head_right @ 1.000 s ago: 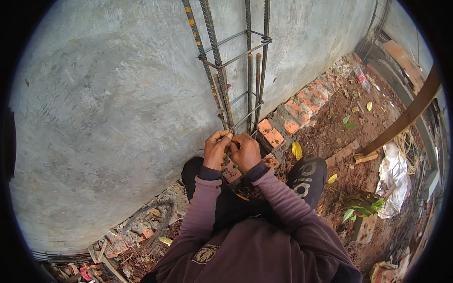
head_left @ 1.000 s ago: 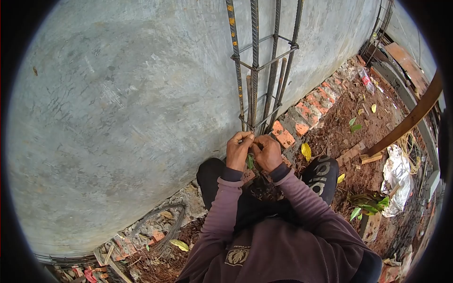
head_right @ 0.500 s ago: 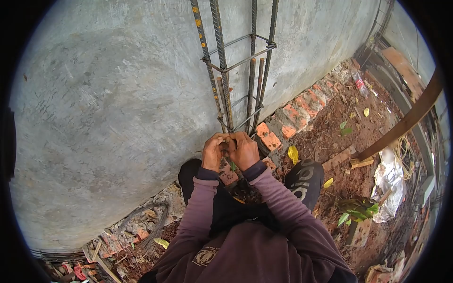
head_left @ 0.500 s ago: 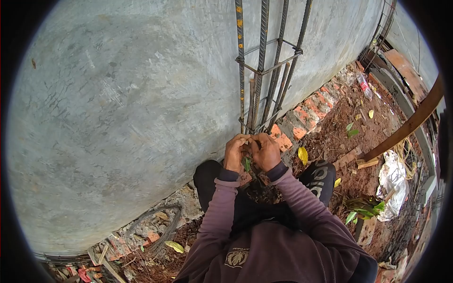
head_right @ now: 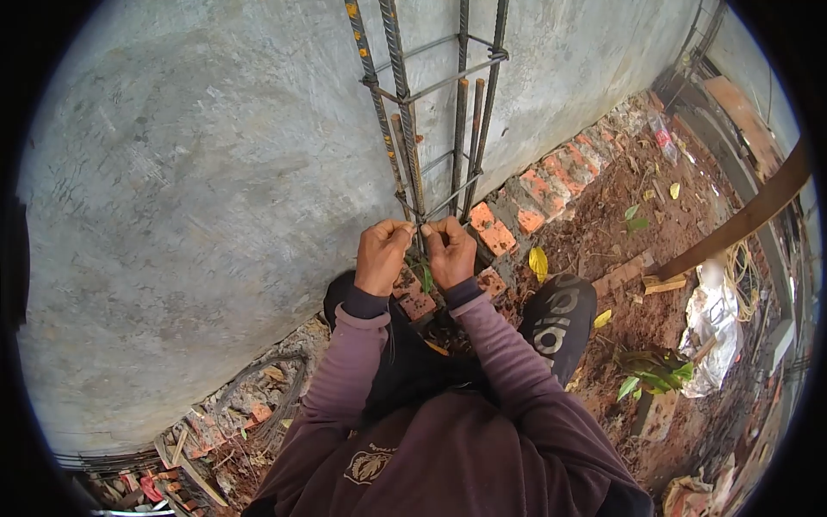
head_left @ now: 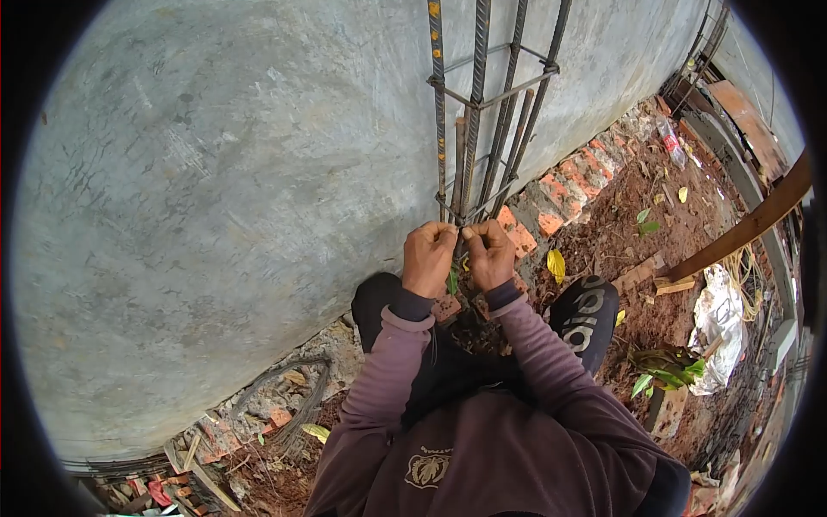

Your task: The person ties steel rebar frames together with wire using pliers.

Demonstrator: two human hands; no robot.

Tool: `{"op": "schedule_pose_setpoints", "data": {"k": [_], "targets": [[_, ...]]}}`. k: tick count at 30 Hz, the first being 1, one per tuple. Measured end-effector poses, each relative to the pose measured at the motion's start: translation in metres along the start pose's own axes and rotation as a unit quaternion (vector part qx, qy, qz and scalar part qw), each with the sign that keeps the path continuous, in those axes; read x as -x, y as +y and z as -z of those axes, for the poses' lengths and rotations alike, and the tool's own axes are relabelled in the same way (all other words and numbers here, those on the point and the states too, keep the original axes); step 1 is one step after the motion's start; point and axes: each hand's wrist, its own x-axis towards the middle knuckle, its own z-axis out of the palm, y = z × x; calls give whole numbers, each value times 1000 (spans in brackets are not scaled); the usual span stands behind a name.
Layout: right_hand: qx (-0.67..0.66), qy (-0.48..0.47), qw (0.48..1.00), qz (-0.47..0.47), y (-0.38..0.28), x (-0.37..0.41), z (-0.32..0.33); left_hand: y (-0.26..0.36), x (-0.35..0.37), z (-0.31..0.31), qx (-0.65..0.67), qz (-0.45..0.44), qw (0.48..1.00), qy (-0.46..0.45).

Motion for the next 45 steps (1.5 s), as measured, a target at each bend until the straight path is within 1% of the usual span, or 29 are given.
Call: {"op": "schedule_pose_setpoints", "data": {"k": [2, 3, 4, 6, 9, 11, 12, 13, 14, 15, 16, 17, 18, 20, 21, 22, 24, 25, 26, 28, 31, 34, 35, 36, 38, 39, 42, 43, 45], "targets": [[-194, 38, 977, -80, 1, 7, -17, 22, 14, -16, -55, -23, 997, 48], [-200, 54, 976, -70, 14, 11, -23, 35, 24, -25, -127, -105, 982, 88], [-192, 65, 979, -27, 22, 17, -27, 39, 34, -34, -196, -98, 971, 94], [-195, 79, 978, -11, 27, 19, -33, 44, 37, -53, -330, -102, 933, 103], [-226, 65, 972, -18, 31, 25, -32, 37, 39, -59, -392, -193, 897, 57], [-260, -6, 965, -47, 30, 26, -18, 31, 41, -50, -228, -147, 961, 59], [-239, -82, 964, -78, 30, 24, -1, 26, 42, -44, -147, -121, 980, 59], [-141, -194, 965, -101, 32, 20, 22, 11, 41, -43, -98, -71, 990, 75], [-122, -267, 937, -190, 37, 17, 37, 13, 45, -40, 29, 19, 999, 26], [-54, -304, 926, -217, 52, 15, 50, 25, 43, -37, 159, 104, 982, -16], [16, -341, 910, -236, 67, 15, 58, 31, 38, -33, 287, 180, 939, -55], [208, -308, 927, -47, 95, 29, 57, 30, 32, -30, 331, 214, 915, -89], [284, -370, 882, -63, 104, 39, 45, 27, 23, -29, 360, 229, 899, -99], [421, -480, 764, -95, 103, 83, 15, 16, 14, -26, 413, 263, 864, -117], [447, -476, 756, 52, 114, 111, 6, 16, 11, -24, 401, 254, 871, -125], [465, -458, 731, 200, 128, 135, -4, 13, 9, -23, 426, 254, 860, -121], [507, -474, 691, 202, 138, 157, -23, 3, 11, -24, 476, 250, 836, -115], [530, -479, 669, 205, 154, 158, -36, 0, 13, -25, 480, 250, 834, -106], [544, -479, 660, 198, 163, 154, -46, -1, 16, -31, 453, 241, 856, -65], [551, -481, 654, 193, 177, 143, -60, -3, 21, -35, 453, 215, 865, -38], [548, -482, 658, 184, 183, 128, -71, 4, 23, -38, 375, 200, 905, -8], [538, -494, 660, 175, 183, 125, -74, -2, 24, -39, 305, 159, 939, 1], [536, -498, 659, 173, 181, 125, -74, 3, 24, -39, 249, 144, 957, 21], [531, -505, 659, 171, 180, 125, -76, 3, 24, -39, 171, 111, 978, 38], [523, -517, 658, 164, 175, 126, -77, -7, 21, -38, 13, 43, 996, 73], [513, -527, 660, 157, 173, 128, -76, -19, 16, -37, -94, -51, 989, 99], [475, -568, 661, 125, 164, 138, -76, -20, 14, -30, -233, -169, 950, 118], [446, -592, 664, 100, 160, 143, -73, -17, 16, -28, -242, -126, 958, 88], [358, -654, 666, 13, 144, 145, -60, -11, 23, -23, -172, -55, 983, 35]]}}
